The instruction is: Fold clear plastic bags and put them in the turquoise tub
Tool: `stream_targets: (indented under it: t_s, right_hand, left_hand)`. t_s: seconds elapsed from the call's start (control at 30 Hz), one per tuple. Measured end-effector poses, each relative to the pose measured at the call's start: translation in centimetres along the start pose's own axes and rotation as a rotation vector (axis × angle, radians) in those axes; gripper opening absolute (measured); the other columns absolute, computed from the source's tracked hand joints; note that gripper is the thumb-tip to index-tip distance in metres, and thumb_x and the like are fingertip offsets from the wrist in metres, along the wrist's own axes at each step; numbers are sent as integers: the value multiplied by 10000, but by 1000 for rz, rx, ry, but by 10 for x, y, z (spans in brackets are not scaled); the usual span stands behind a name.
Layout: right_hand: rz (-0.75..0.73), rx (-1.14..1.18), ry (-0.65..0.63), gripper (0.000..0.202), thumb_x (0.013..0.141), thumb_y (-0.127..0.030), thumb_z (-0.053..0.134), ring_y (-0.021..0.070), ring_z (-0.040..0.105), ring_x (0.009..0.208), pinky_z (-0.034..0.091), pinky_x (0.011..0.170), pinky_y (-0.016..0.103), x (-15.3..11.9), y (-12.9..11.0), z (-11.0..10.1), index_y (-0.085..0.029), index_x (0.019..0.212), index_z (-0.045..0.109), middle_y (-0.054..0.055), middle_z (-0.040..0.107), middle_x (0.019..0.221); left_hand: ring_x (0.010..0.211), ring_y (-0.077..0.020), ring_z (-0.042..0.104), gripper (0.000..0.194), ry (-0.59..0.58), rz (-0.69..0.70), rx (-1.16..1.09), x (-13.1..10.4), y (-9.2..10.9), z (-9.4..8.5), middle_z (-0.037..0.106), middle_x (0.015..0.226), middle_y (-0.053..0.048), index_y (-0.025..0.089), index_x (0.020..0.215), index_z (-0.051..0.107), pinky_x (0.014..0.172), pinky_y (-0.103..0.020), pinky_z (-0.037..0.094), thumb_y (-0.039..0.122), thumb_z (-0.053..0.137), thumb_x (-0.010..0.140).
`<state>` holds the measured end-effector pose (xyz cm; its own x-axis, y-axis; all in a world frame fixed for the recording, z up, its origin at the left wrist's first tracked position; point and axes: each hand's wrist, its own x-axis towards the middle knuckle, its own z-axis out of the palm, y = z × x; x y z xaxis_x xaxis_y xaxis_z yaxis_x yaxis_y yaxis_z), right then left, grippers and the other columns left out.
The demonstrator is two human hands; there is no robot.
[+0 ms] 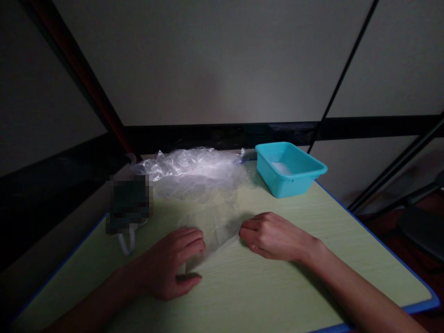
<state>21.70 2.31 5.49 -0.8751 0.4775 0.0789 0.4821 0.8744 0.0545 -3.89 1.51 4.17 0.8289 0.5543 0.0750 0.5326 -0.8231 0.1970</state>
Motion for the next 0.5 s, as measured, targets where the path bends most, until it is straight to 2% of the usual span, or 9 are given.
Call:
stream_targets:
  t_s: [0.17,0.3,0.4,0.5]
  right_hand:
    - [-3,86,118,264,916,-195,316,171,521,708,404,627,295,0,4,2,-134,895,571,84,583,778]
    - [47,255,229,192,902,-209,379,171,515,817,415,718,308,2,5,1,-145,904,560,81,583,872]
    - [122,400,288,138,886,-189,404,176,499,915,404,801,331,3,6,-2,-158,879,538,79,574,965]
    - [220,594,320,121,889,-194,386,176,509,954,412,819,336,3,7,-3,-169,860,501,82,570,998]
  left_hand:
    - [795,-213,483,213,-1,-8,32,1,2,1,530,851,-61,165,801,479,728,-330,399,284,562,645]
    - [740,-192,470,100,37,-17,45,2,1,4,515,790,-42,174,749,467,669,-307,390,205,498,658]
    - [681,-166,450,67,116,-9,-12,3,-1,7,482,714,-24,180,676,446,627,-285,371,117,424,683]
    - [670,-151,451,134,265,-57,-229,5,-4,5,461,692,-18,184,636,419,610,-264,369,106,376,736]
